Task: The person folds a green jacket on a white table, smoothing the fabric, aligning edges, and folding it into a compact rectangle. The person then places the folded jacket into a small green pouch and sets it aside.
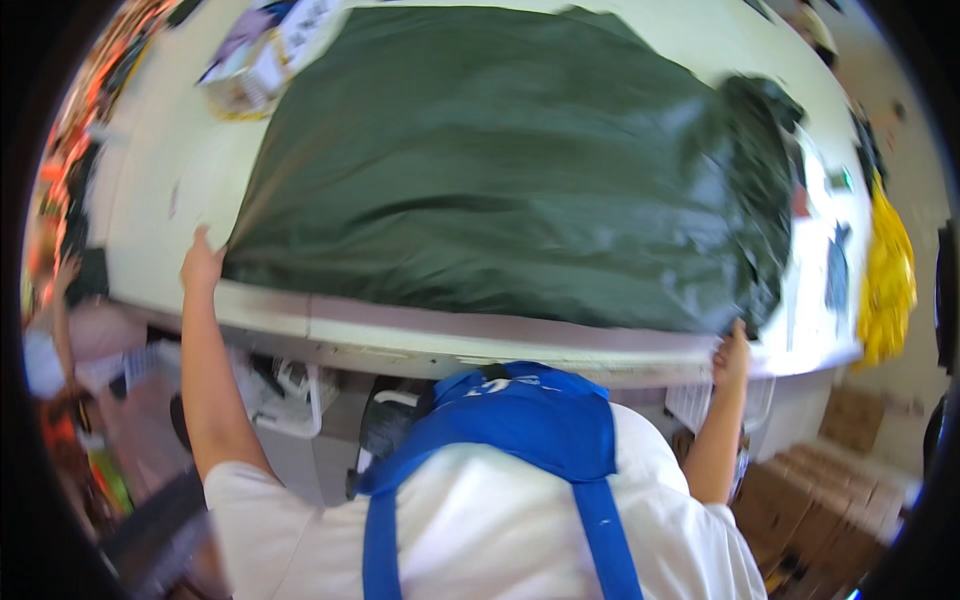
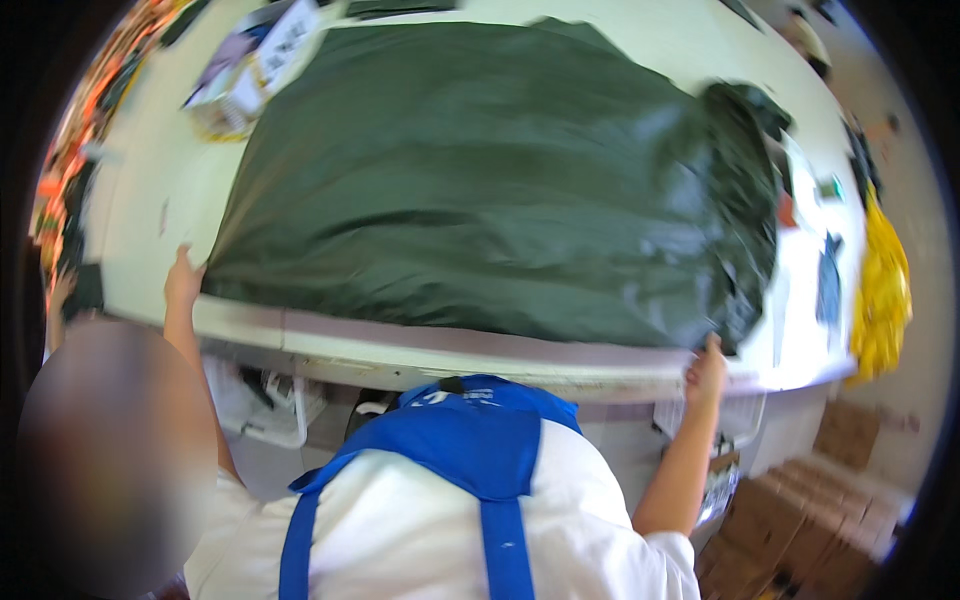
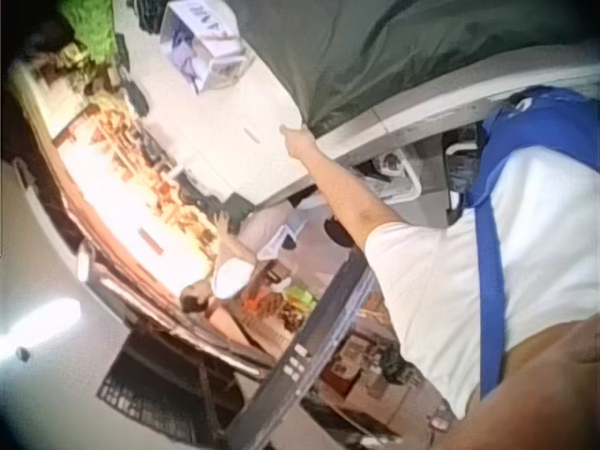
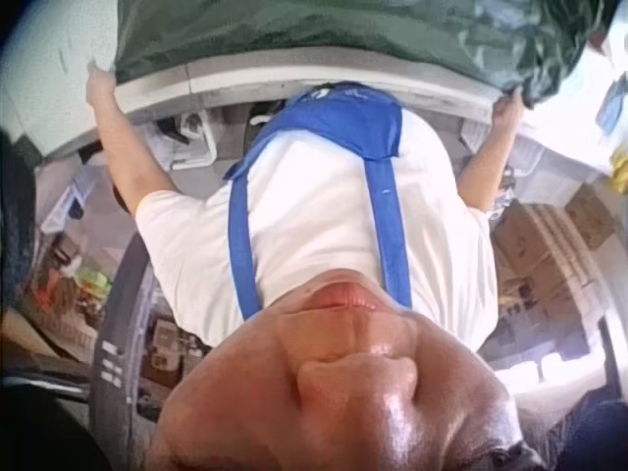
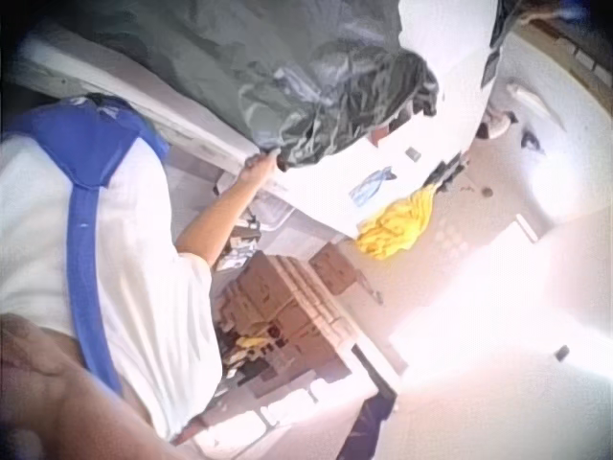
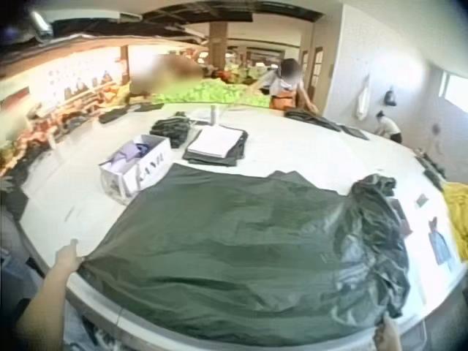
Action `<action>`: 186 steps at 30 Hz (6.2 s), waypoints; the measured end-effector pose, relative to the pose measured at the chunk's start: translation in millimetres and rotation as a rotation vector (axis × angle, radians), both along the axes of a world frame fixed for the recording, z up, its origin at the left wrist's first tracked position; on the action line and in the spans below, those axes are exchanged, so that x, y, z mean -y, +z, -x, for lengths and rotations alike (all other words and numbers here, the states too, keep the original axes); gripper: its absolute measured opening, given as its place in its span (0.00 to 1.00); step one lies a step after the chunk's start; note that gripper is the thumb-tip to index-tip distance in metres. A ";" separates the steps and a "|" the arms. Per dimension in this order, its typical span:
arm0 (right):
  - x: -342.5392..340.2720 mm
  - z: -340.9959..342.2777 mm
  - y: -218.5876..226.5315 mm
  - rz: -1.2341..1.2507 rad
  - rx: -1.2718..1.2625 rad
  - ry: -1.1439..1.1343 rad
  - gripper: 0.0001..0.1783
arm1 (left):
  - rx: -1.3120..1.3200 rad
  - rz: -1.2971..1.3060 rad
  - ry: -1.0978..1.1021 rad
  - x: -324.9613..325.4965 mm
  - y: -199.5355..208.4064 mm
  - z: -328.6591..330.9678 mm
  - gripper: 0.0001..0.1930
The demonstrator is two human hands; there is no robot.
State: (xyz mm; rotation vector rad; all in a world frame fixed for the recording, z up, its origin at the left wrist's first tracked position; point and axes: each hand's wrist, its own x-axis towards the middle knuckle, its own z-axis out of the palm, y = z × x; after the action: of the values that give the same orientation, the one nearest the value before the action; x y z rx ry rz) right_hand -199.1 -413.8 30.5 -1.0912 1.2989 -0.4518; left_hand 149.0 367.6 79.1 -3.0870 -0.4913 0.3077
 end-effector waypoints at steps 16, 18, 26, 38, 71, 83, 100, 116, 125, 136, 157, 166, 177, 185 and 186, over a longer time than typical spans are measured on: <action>66.1 5.8 -12.3 0.216 0.148 0.209 0.15 | -1.298 1.591 -0.249 514.5 -110.1 243.5 0.35; 58.0 -24.3 29.5 0.208 0.327 0.255 0.10 | -1.180 1.671 -0.147 553.7 -119.9 245.7 0.39; 76.3 -48.2 81.3 0.199 0.577 0.541 0.31 | -0.515 1.747 -0.352 681.6 -45.1 193.1 0.36; 111.8 -27.4 38.6 0.312 0.463 0.414 0.34 | -1.543 2.672 0.486 669.9 16.3 203.2 0.35; 393.8 -49.8 -102.0 0.824 -0.639 0.221 0.34 | -0.233 0.327 -1.167 636.1 -101.6 258.4 0.38; 103.2 160.4 -145.6 0.577 -0.097 -0.721 0.21 | -0.258 0.439 -1.692 668.0 -120.0 284.3 0.35; -71.0 75.2 18.2 0.474 0.236 0.323 0.18 | -0.366 0.078 -1.844 671.2 -97.7 291.6 0.37; 239.9 -15.6 -40.3 1.476 -0.513 1.004 0.24 | 0.578 0.535 -0.920 497.4 -37.4 108.9 0.32; 249.7 -50.6 -46.5 1.423 -0.619 1.077 0.09 | -0.169 1.170 -0.171 365.2 -66.3 -0.7 0.18; 15.0 -81.2 -42.4 1.413 -0.129 1.169 0.31 | -0.137 0.649 -0.244 243.0 -93.9 107.8 0.12; -45.7 -43.8 -77.0 1.438 -0.515 1.250 0.34 | -0.115 1.194 0.531 261.5 -74.0 140.1 0.19; -56.0 -78.1 -90.6 1.285 -0.913 0.973 0.35 | 0.435 0.448 -0.328 275.9 -132.2 153.0 0.13; 18.3 62.2 -68.2 1.540 -0.314 1.076 0.27 | 0.605 0.700 0.838 115.0 -157.1 148.6 0.26; -19.6 24.8 -41.5 1.533 -0.204 1.501 0.26 | 0.337 1.150 1.163 84.5 -149.4 123.2 0.08; -18.2 22.5 -38.0 1.508 -0.186 1.544 0.27 | 0.420 1.287 1.133 88.2 -143.7 125.3 0.04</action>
State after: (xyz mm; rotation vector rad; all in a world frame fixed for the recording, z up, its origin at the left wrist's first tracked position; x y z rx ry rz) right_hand -221.6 -395.6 -7.5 -2.9500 -0.3211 -0.0124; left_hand 23.7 279.4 -64.6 -3.2793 -3.0851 -0.1742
